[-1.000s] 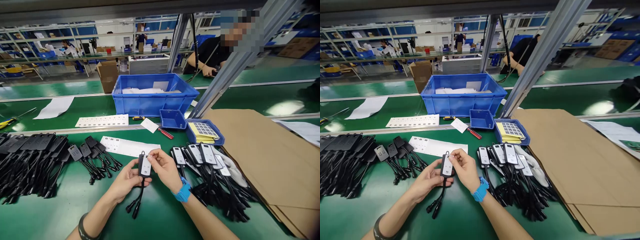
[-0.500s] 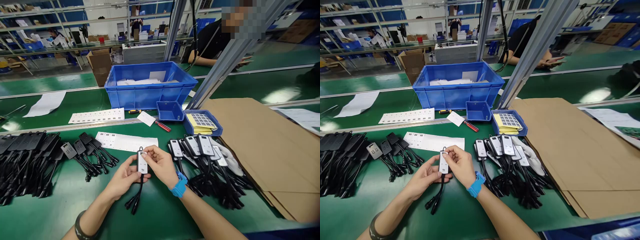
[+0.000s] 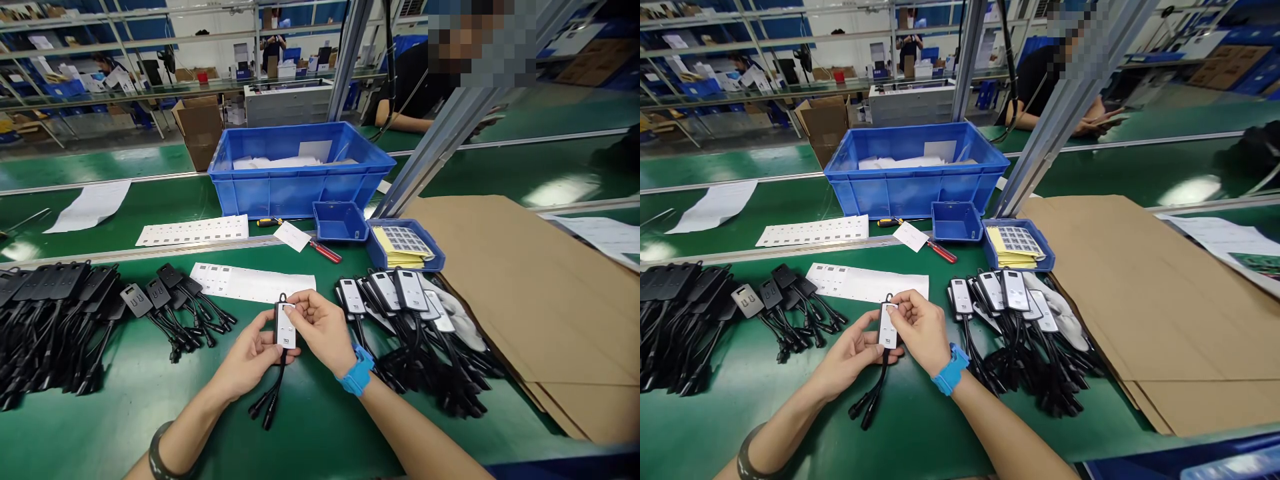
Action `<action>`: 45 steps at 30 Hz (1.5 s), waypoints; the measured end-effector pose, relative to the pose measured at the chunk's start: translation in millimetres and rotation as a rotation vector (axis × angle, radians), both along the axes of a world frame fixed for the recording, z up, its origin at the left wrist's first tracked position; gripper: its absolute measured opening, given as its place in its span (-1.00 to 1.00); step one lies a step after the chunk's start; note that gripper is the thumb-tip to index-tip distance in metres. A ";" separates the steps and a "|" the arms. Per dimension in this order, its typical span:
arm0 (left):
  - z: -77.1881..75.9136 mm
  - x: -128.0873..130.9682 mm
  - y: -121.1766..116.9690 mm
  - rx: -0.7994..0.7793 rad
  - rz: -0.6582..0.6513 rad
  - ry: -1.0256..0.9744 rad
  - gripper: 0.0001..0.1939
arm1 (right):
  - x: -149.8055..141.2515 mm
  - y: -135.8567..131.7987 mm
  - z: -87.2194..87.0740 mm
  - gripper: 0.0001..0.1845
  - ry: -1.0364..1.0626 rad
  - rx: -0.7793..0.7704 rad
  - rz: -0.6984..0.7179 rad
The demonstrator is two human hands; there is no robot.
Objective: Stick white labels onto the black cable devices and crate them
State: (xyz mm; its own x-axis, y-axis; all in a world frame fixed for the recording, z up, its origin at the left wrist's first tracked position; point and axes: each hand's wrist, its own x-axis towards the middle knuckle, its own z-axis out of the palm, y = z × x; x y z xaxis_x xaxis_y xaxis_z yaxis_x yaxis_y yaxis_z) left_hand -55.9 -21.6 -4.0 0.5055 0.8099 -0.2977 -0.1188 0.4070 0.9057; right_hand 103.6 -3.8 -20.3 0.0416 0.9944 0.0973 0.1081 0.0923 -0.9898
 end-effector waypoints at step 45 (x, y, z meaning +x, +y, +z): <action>-21.7 -27.3 27.1 0.860 0.079 0.752 -0.40 | 44.9 0.7 34.7 -0.45 -1.386 -0.011 -0.179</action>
